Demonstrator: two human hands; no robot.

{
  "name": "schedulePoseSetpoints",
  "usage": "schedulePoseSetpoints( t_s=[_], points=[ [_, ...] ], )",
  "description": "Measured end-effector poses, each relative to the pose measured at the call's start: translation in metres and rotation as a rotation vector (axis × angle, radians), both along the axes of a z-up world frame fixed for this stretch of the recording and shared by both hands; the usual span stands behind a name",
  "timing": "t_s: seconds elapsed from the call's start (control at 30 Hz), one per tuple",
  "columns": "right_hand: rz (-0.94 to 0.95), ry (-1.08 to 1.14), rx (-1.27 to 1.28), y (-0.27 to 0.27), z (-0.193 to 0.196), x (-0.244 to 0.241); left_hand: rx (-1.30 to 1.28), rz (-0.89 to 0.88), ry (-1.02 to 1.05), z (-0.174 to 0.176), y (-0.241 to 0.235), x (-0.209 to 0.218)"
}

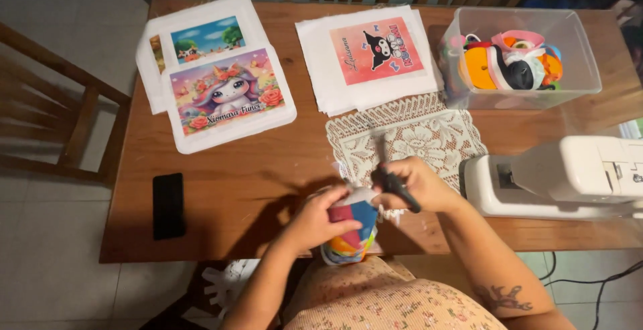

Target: Cutting out various printed character designs from sheets using scissors

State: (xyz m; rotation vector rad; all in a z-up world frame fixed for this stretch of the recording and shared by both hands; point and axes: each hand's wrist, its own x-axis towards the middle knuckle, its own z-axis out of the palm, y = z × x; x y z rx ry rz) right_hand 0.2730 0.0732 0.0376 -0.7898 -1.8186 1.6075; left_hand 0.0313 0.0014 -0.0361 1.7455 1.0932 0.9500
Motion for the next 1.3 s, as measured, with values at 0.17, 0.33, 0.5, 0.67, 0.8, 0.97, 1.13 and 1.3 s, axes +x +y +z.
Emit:
schedulePoseSetpoints(
  t_s=[0.17,0.33,0.5,0.67,0.8,0.97,1.13,1.3],
  points=[
    [-0.136,0.068,0.052,0.011,-0.022,0.044,-0.256,-0.063,0.150,-0.033,-0.007,-0.038],
    [-0.508,0.121,0.054,0.006,-0.039,0.063,-0.445,0.011,0.112,-0.046,-0.008,-0.064],
    [-0.796,0.089,-0.023,0.000,-0.073,0.067,-0.448,0.248,-0.400,-0.042,0.005,-0.061],
    [-0.766,-0.069,-0.128,-0.029,-0.092,0.057,-0.389,0.324,-0.467,-0.001,0.024,-0.056],
    [-0.551,-0.257,-0.069,-0.033,-0.067,0.044,-0.383,0.263,-0.335,0.017,0.029,-0.047],
    [-0.236,-0.449,0.098,-0.023,-0.057,0.043,-0.490,0.190,-0.232,0.049,0.030,-0.040],
    [-0.052,-0.594,0.156,-0.017,-0.021,0.017,-0.574,0.184,-0.222,0.069,0.029,-0.030],
    [-0.009,-0.648,0.162,-0.016,-0.017,0.009,-0.568,0.181,-0.166,0.066,0.026,-0.026]
  ],
)
